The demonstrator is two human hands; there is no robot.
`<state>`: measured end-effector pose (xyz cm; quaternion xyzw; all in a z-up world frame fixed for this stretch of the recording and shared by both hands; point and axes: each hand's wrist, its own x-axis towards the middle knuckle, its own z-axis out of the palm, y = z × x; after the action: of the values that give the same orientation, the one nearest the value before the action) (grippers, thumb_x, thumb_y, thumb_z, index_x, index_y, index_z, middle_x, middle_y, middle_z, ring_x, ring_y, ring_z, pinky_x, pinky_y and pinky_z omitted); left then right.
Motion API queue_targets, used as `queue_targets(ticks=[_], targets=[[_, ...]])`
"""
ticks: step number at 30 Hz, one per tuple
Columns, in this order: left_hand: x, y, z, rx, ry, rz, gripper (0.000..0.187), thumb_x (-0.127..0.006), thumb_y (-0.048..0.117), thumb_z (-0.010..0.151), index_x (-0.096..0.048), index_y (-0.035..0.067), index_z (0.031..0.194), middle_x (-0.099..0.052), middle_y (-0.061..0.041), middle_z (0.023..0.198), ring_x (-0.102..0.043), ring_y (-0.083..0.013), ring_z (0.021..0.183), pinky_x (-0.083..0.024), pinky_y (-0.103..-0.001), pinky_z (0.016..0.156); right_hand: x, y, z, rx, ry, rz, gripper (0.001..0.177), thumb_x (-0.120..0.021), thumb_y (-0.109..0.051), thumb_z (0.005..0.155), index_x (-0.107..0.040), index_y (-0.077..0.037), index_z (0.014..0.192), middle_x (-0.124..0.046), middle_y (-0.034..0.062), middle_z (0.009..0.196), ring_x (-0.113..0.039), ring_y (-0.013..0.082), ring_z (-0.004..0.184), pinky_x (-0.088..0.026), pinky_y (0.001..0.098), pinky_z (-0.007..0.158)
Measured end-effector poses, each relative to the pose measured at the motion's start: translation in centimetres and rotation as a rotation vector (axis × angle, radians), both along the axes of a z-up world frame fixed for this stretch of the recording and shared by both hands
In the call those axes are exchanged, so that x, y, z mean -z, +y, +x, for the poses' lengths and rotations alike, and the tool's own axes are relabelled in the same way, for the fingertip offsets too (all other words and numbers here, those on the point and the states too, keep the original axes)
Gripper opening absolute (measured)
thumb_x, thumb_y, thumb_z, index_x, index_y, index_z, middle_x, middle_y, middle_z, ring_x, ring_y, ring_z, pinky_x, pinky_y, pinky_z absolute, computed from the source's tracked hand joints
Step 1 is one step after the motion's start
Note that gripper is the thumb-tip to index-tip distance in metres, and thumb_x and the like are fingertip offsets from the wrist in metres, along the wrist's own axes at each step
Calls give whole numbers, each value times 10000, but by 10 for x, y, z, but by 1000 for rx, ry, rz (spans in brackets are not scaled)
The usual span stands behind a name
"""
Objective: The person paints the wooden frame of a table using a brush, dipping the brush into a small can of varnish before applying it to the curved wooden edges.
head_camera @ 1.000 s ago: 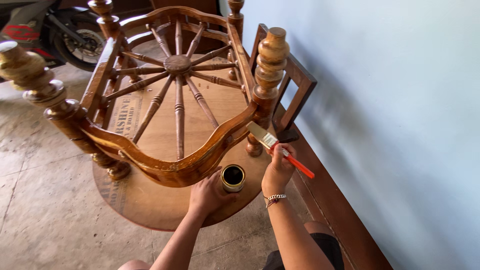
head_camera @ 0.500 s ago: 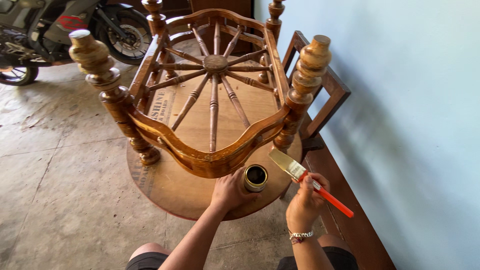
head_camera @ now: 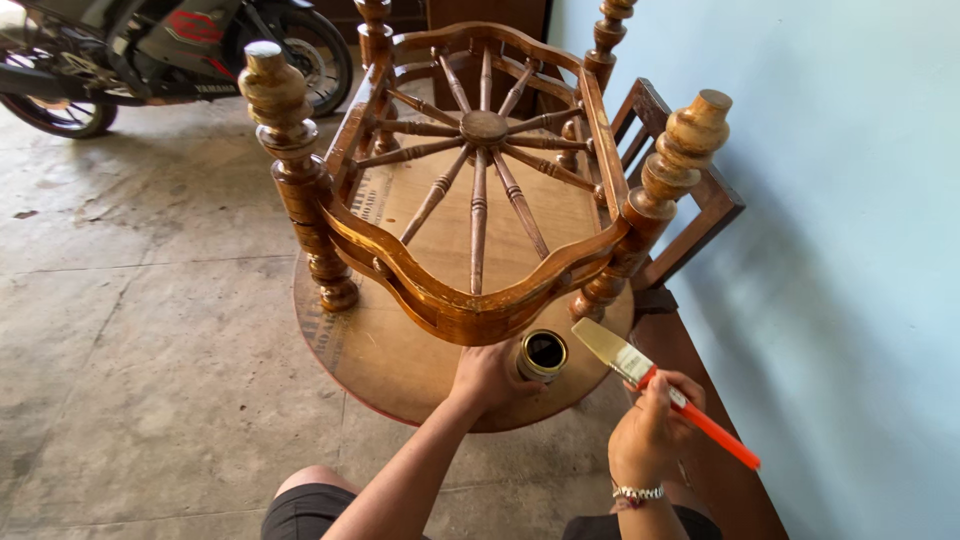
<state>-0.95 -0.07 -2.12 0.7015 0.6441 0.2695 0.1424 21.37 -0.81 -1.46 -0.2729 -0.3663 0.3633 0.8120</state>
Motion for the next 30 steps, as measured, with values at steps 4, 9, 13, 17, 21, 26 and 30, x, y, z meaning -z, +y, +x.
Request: queue_targets(ticks=[4, 9, 13, 17, 21, 26, 30], targets=[[6, 3, 4, -63, -42, -49, 1137, -901, 617, 585, -434, 107, 1487, -492, -166, 1499, -376, -330, 1444, -251, -473, 1195, 23, 16, 5, 31, -50, -171, 147, -682, -135, 1023, -601, -35, 1096, -685, 88, 989, -662, 133, 827, -561, 265, 793], [18, 7, 15, -113, -97, 28, 1197, -913, 624, 578, -380, 30, 1470, -478, -228, 1479, -382, -360, 1422, -282, -467, 1178, 51, 26, 6, -39, -266, -299, 196, -697, -168, 981, -621, -24, 1091, -703, 95, 970, -686, 127, 824, -574, 263, 792], [24, 11, 27, -164, -134, 50, 1108, -912, 586, 602, -427, 43, 1437, -524, -205, 1429, -431, -354, 1385, -314, -465, 1159, 61, 23, -1, -122, -301, -365, 209, -691, -179, 971, -634, -15, 1087, -713, 97, 981, -694, 137, 838, -578, 276, 796], [20, 7, 38, -233, -153, 45, 961, -932, 490, 600, -504, 70, 1351, -578, -170, 1342, -472, -352, 1324, -357, -454, 1124, 66, 23, -2, -201, -216, -357, 243, -578, -226, 1030, -654, -3, 1091, -730, 123, 981, -692, 183, 848, -535, 310, 790], [15, 2, 46, -298, -188, 37, 877, -932, 440, 614, -530, 55, 1292, -624, -146, 1242, -515, -338, 1266, -375, -455, 1098, 71, 25, -1, -310, -57, -293, 318, -434, -239, 1014, -656, -27, 1096, -743, 129, 974, -699, 202, 852, -532, 322, 797], [10, -2, 49, -314, -232, 73, 800, -947, 368, 602, -576, 73, 1246, -642, -127, 1216, -540, -326, 1245, -409, -440, 1082, 69, 26, 0, -313, -33, -336, 161, -486, -210, 1016, -527, -98, 1124, -736, 162, 927, -716, 242, 819, -548, 352, 775], [7, -4, 50, -329, -299, 39, 804, -963, 308, 596, -568, 64, 1253, -623, -135, 1238, -533, -327, 1257, -426, -437, 1071, 57, 20, -1, -339, -93, -365, 198, -563, -258, 1020, -550, -79, 1105, -758, 156, 934, -734, 239, 833, -566, 360, 778]])
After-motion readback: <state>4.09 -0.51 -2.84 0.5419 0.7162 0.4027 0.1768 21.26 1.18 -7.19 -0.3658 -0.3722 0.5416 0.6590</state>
